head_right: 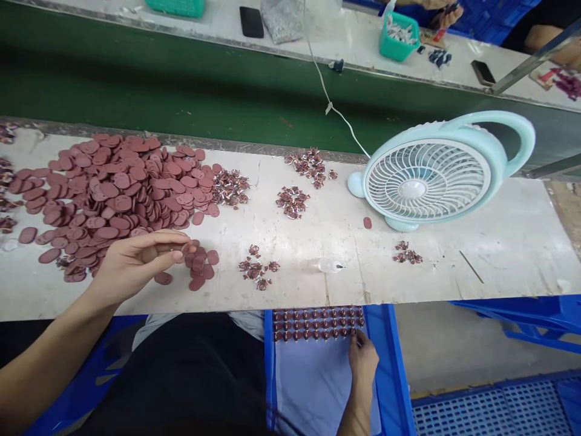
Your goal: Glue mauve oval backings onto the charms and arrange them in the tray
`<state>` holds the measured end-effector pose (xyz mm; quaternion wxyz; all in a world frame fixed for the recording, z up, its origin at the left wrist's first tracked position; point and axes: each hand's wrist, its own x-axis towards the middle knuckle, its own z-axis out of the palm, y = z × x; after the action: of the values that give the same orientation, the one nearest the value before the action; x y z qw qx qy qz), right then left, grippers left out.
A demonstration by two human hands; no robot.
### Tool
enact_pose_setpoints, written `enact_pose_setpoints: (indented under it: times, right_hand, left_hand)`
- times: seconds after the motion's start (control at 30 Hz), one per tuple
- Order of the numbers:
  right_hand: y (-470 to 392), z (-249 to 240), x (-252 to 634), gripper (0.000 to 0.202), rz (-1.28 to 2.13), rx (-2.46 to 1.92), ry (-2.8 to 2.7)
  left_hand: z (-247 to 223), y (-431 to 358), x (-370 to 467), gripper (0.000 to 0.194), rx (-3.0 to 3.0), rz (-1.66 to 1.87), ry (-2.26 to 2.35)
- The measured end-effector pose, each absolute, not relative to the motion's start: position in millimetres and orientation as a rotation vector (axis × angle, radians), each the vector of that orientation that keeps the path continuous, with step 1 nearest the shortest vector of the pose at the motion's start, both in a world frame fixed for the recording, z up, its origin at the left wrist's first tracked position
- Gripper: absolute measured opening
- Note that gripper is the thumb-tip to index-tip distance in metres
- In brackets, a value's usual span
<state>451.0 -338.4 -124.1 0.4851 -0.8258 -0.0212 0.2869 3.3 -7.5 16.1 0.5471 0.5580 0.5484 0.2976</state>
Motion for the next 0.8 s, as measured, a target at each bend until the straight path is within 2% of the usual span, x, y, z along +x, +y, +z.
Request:
enact_pose_setpoints:
  times: [0.13, 0.23, 0.3, 0.37, 0.4, 0.47, 0.5, 0.57, 0.6, 0.73, 0.8]
  right_hand:
    - [-336.6, -107.4, 449.1, 0.019, 0.521, -1.938, 0.056]
    - [-324.7, -90.5, 426.7, 0.017, 0.565, -1.720, 0.106]
    - [-310.3, -82.8, 402.8, 0.026, 0.700, -1.492, 0.150]
    - [-290.1, -81.1, 381.4, 0.048, 0.896, -1.202, 0.222]
    - [-277.5, -82.9, 374.8, 0.048, 1.006, -1.040, 0.269]
    - [-246.9, -91.3, 372.5, 0.031, 1.226, -0.698, 0.369]
    - [-229.4, -97.1, 376.3, 0.038, 1.322, -0.527, 0.419]
    - [-193.1, -108.6, 389.4, 0.064, 1.440, -0.199, 0.497]
    - [-176.4, -112.9, 396.4, 0.066, 1.454, -0.054, 0.516]
    - [-142.8, -109.8, 410.3, 0.035, 1.450, 0.255, 0.552]
    - [-149.3, -97.7, 405.6, 0.027, 1.483, 0.011, 0.534]
  left_hand:
    - [7.9, -8.4, -12.0, 0.063, 1.134, 0.736, 1.297]
    - [0.7, -19.1, -13.3, 0.056, 0.926, 0.747, 1.076]
    - [-4.9, -33.8, -3.6, 0.047, 0.780, 0.696, 0.896]
    - [-11.4, -52.7, 13.4, 0.040, 0.638, 0.604, 0.767]
    - [-14.9, -62.5, 23.5, 0.038, 0.578, 0.579, 0.714]
    - [-21.8, -80.2, 43.5, 0.036, 0.480, 0.551, 0.622]
    - [-25.2, -87.4, 52.4, 0.035, 0.439, 0.552, 0.588]
    - [-31.5, -97.1, 65.7, 0.036, 0.367, 0.560, 0.535]
    - [-34.5, -99.8, 70.0, 0.038, 0.342, 0.561, 0.516]
    - [-46.2, -101.5, 75.5, 0.042, 0.297, 0.591, 0.505]
    - [-51.8, -100.6, 76.2, 0.045, 0.285, 0.632, 0.521]
